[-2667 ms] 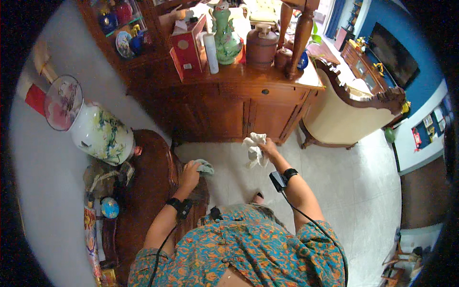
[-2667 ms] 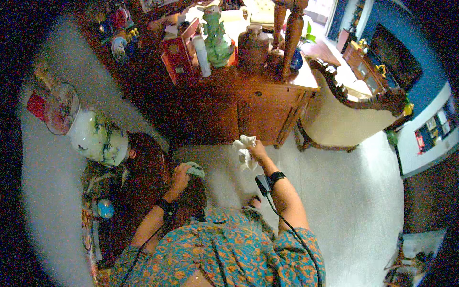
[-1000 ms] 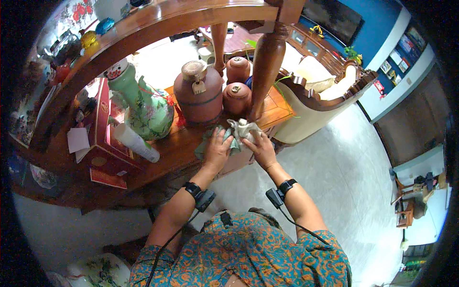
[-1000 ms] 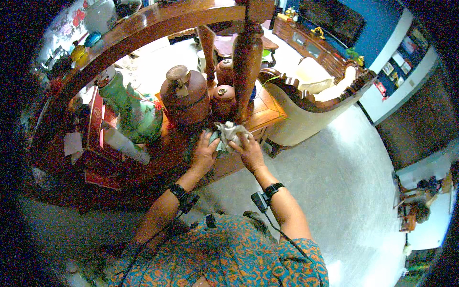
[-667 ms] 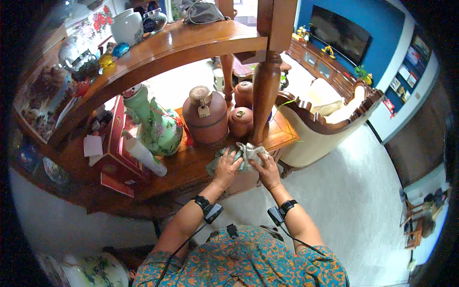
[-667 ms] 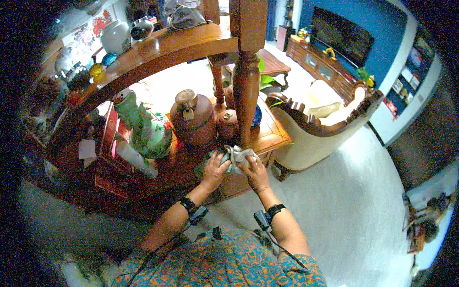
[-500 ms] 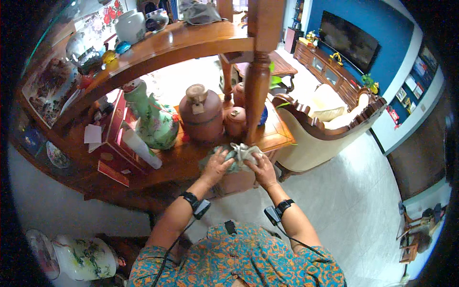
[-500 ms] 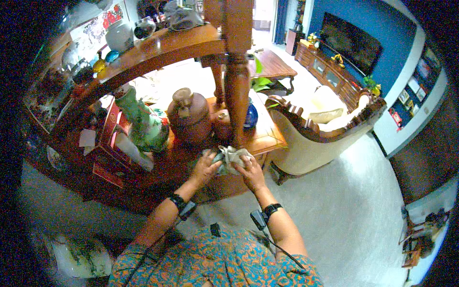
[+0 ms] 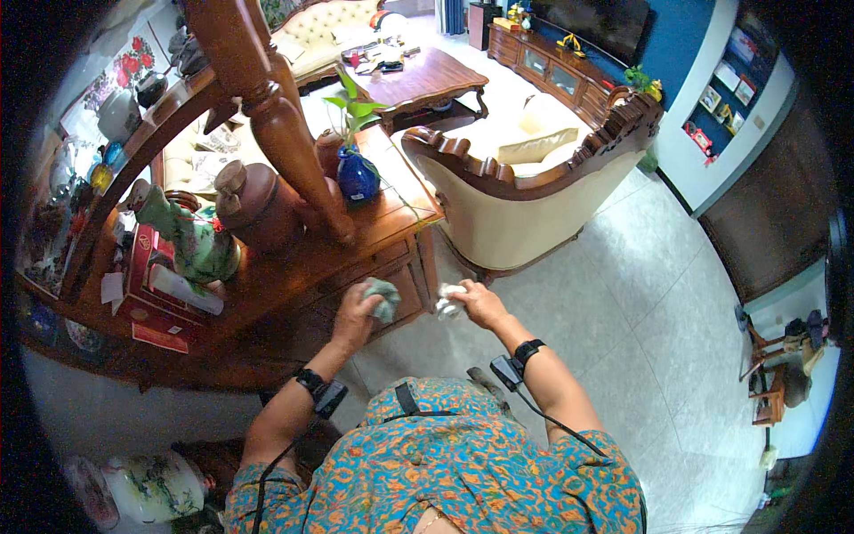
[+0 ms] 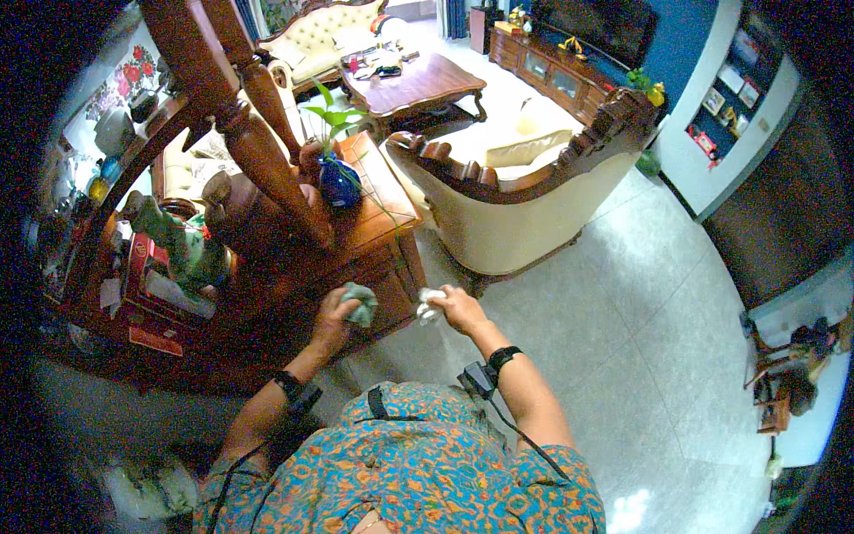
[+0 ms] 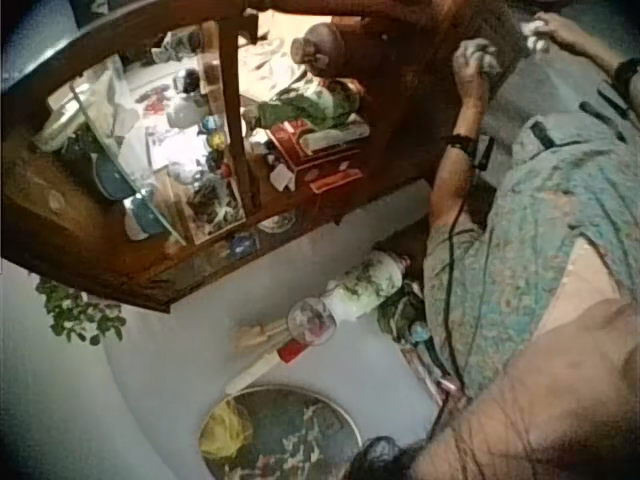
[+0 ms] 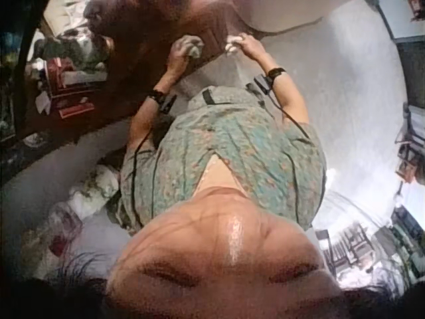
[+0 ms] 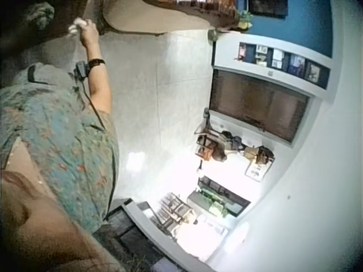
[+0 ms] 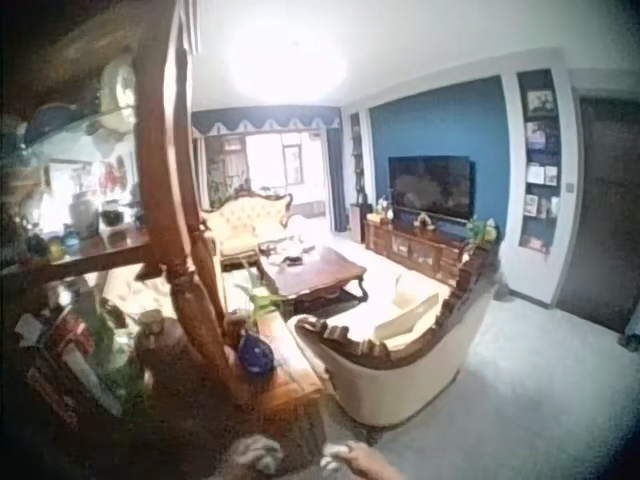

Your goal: Wiping surfaces of a vase, coffee table, and the wooden frames of armchairs with a cloth.

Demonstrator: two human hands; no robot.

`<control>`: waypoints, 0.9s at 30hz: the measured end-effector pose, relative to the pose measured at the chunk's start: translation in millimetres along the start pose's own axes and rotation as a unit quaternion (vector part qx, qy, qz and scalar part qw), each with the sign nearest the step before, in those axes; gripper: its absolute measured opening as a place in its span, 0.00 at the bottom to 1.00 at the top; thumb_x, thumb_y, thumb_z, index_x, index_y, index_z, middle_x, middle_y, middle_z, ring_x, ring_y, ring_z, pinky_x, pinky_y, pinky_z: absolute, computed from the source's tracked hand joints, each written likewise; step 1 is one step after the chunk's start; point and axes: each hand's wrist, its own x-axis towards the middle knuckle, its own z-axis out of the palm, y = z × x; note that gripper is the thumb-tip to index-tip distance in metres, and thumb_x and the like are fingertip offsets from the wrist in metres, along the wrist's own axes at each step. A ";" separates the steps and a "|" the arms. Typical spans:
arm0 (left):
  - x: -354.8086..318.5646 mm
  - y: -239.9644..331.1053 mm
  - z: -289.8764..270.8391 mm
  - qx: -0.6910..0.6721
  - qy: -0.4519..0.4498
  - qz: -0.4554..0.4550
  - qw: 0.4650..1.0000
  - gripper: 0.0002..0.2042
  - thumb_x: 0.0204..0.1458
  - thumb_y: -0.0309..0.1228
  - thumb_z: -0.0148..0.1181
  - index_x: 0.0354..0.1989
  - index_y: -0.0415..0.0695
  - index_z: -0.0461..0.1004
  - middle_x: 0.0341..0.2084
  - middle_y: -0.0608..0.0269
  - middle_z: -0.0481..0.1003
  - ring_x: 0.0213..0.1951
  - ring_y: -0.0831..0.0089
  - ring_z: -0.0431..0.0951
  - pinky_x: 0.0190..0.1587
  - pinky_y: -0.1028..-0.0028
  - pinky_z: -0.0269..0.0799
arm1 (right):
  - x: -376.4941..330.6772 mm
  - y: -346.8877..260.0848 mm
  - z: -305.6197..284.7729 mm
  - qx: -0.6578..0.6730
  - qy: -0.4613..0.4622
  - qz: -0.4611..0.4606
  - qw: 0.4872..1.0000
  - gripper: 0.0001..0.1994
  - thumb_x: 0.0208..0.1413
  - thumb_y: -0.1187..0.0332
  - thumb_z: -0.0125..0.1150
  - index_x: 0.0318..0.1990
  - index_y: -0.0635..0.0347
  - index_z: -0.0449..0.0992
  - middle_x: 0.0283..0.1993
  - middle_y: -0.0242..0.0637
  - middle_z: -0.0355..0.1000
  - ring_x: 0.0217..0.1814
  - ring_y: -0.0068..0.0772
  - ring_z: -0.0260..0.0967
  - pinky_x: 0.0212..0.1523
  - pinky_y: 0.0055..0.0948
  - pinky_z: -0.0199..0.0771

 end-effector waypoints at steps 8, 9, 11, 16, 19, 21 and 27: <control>126.3 132.2 102.0 0.052 0.023 0.244 0.968 0.20 0.36 0.15 0.58 0.42 0.45 0.74 0.52 0.50 0.65 0.59 0.46 0.62 0.61 0.56 0.60 | -36.7 74.2 -52.5 0.085 0.140 0.123 0.979 0.27 0.41 0.80 0.53 0.52 0.45 0.73 0.56 0.45 0.64 0.56 0.50 0.64 0.57 0.39 0.67; 151.4 136.8 110.7 0.058 0.063 0.264 0.961 0.20 0.35 0.16 0.59 0.41 0.45 0.74 0.52 0.49 0.65 0.59 0.45 0.62 0.60 0.56 0.60 | -39.2 76.8 -55.9 0.101 0.177 0.135 0.970 0.27 0.41 0.81 0.53 0.52 0.47 0.73 0.56 0.45 0.64 0.56 0.50 0.64 0.58 0.39 0.66; 203.4 142.9 125.5 0.064 0.104 0.275 0.953 0.20 0.35 0.14 0.56 0.41 0.44 0.74 0.51 0.48 0.65 0.57 0.44 0.63 0.59 0.56 0.62 | -46.7 83.6 -63.2 0.115 0.214 0.158 0.957 0.27 0.40 0.81 0.53 0.53 0.49 0.72 0.56 0.45 0.64 0.57 0.51 0.63 0.59 0.39 0.65; 302.2 120.3 165.2 0.038 0.098 0.110 0.988 0.18 0.44 0.23 0.59 0.47 0.45 0.73 0.49 0.44 0.68 0.54 0.48 0.67 0.56 0.61 0.64 | -51.6 94.1 -91.3 0.141 0.258 0.168 0.941 0.28 0.40 0.82 0.50 0.53 0.50 0.72 0.55 0.46 0.64 0.58 0.52 0.62 0.59 0.40 0.64; 333.6 77.2 182.4 -0.012 0.058 0.050 0.997 0.17 0.51 0.27 0.57 0.51 0.45 0.71 0.50 0.44 0.68 0.52 0.50 0.68 0.54 0.63 0.66 | -30.0 102.0 -116.9 0.115 0.286 0.161 0.937 0.29 0.41 0.80 0.50 0.55 0.46 0.71 0.56 0.46 0.64 0.58 0.52 0.62 0.59 0.41 0.64; 339.4 45.6 190.9 0.075 0.087 0.112 0.987 0.18 0.51 0.27 0.57 0.53 0.46 0.69 0.53 0.45 0.66 0.56 0.49 0.66 0.58 0.62 0.63 | -4.9 101.4 -136.9 0.057 0.325 0.156 0.931 0.29 0.42 0.79 0.51 0.55 0.41 0.70 0.57 0.45 0.62 0.57 0.52 0.63 0.58 0.42 0.66; 371.3 53.9 200.8 0.027 0.017 0.128 0.991 0.17 0.52 0.25 0.55 0.52 0.49 0.69 0.54 0.46 0.66 0.55 0.50 0.67 0.57 0.62 0.63 | 75.4 142.0 -181.7 -0.071 0.388 0.163 0.904 0.31 0.40 0.79 0.55 0.57 0.40 0.69 0.59 0.41 0.60 0.57 0.51 0.61 0.57 0.41 0.66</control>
